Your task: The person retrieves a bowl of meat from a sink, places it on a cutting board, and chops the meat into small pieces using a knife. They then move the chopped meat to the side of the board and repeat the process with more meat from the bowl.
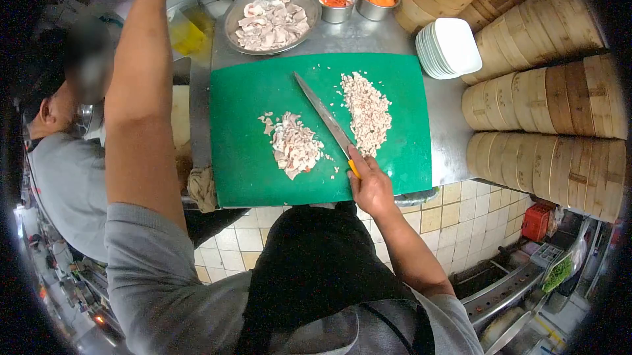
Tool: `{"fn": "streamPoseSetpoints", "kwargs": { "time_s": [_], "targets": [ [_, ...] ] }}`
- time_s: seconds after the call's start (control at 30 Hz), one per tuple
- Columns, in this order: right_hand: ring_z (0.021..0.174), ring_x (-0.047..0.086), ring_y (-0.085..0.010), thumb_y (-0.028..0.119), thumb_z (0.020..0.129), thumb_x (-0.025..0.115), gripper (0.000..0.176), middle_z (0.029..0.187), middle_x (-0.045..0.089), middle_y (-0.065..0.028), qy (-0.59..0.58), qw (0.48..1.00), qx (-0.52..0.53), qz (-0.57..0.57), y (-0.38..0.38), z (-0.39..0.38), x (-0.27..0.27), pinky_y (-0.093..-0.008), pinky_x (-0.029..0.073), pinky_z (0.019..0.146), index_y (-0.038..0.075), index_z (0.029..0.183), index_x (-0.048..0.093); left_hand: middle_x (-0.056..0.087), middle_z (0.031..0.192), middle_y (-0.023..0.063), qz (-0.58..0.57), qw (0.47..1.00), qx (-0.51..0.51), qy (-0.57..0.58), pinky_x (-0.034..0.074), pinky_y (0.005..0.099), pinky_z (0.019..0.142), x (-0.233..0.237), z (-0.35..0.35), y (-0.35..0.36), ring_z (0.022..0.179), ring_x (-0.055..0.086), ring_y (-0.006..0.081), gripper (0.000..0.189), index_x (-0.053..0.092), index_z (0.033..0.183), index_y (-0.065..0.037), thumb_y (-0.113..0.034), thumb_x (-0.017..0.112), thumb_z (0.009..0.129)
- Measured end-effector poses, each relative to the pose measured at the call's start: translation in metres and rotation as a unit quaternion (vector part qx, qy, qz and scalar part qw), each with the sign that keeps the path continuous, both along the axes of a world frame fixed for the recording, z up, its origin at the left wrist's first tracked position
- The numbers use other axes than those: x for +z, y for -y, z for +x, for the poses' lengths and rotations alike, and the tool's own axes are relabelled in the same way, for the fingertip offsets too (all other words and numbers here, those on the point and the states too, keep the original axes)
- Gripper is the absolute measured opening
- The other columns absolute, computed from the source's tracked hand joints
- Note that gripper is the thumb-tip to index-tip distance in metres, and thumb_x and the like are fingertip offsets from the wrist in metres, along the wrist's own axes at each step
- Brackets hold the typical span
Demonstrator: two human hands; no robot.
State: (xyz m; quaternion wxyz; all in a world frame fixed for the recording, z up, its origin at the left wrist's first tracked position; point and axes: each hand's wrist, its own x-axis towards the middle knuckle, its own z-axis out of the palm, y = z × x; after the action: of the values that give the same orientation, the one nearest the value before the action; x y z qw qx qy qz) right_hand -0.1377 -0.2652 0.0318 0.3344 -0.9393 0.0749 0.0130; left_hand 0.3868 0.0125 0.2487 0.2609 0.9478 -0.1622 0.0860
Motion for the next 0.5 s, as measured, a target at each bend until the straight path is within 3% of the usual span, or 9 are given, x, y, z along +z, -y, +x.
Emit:
{"fn": "streamPoseSetpoints", "kwargs": {
  "time_s": [0.03,0.07,0.13,0.23,0.37,0.43,0.5],
  "targets": [
    [0.101,0.067,-0.0458,0.015,0.093,0.068,0.06,0.123,0.063,-0.0288,0.0,1.0,-0.002,0.001,0.0,0.0,-0.002,-0.0476,0.057,0.087,0.019,0.151,0.05,0.075,0.096,0.0191,-0.105,0.994,-0.008,-0.042,0.059,0.039,0.079,-0.009,0.009,0.003,0.084,0.073,0.0308,0.047,0.071,0.115,-0.003,-0.009,0.087,0.071],
    [0.101,0.067,-0.0453,0.016,0.094,0.067,0.06,0.123,0.063,-0.0284,0.008,1.0,-0.004,-0.004,0.0,-0.001,-0.003,-0.0475,0.057,0.086,0.019,0.151,0.049,0.075,0.096,0.0191,-0.104,0.994,-0.01,-0.043,0.059,0.039,0.079,-0.021,0.017,0.007,0.084,0.073,0.0308,0.047,0.071,0.115,-0.003,-0.009,0.087,0.071],
    [0.101,0.067,-0.0448,0.016,0.094,0.067,0.06,0.123,0.063,-0.0279,0.017,1.0,-0.007,-0.008,0.0,0.0,-0.005,-0.0474,0.057,0.086,0.018,0.151,0.049,0.075,0.098,0.0177,-0.098,0.988,0.009,0.121,0.059,0.0383,0.079,-0.041,0.028,0.015,0.085,0.073,0.0308,0.049,0.068,0.12,-0.002,-0.006,0.083,0.074],
    [0.099,0.068,-0.0441,0.016,0.094,0.067,0.059,0.122,0.064,-0.0264,0.018,1.0,-0.005,0.002,0.0,0.0,-0.001,-0.0474,0.057,0.084,0.017,0.151,0.049,0.074,0.103,0.0172,-0.089,0.976,0.049,0.192,0.059,0.04,0.081,-0.078,0.052,0.023,0.092,0.073,0.0302,0.05,0.065,0.126,-0.003,-0.001,0.078,0.078],
    [0.098,0.068,-0.0436,0.016,0.095,0.066,0.058,0.12,0.064,-0.0243,0.004,1.0,-0.007,0.016,0.001,0.001,0.003,-0.0478,0.057,0.083,0.017,0.15,0.049,0.074,0.105,0.0155,-0.166,0.967,0.049,0.187,0.058,0.0419,0.079,-0.113,0.075,0.024,0.092,0.071,0.0265,0.049,0.063,0.13,-0.004,-0.002,0.075,0.082],
    [0.098,0.067,-0.0434,0.015,0.095,0.066,0.058,0.12,0.064,-0.0235,0.005,1.0,-0.006,0.024,0.001,0.003,0.003,-0.0478,0.057,0.083,0.017,0.15,0.049,0.073,0.109,0.0159,-0.202,0.978,0.036,-0.026,0.057,0.0432,0.075,-0.119,0.082,0.017,0.09,0.069,0.0224,0.052,0.06,0.135,-0.006,-0.007,0.074,0.085],
    [0.099,0.067,-0.0428,0.015,0.095,0.066,0.058,0.119,0.065,-0.0229,0.018,1.0,-0.009,0.022,0.001,0.001,0.001,-0.0475,0.057,0.083,0.016,0.15,0.049,0.072,0.113,0.0162,-0.269,0.959,0.043,-0.074,0.056,0.0433,0.072,-0.107,0.046,0.02,0.087,0.067,0.0215,0.053,0.059,0.138,-0.007,-0.01,0.074,0.087]
  ]
}}
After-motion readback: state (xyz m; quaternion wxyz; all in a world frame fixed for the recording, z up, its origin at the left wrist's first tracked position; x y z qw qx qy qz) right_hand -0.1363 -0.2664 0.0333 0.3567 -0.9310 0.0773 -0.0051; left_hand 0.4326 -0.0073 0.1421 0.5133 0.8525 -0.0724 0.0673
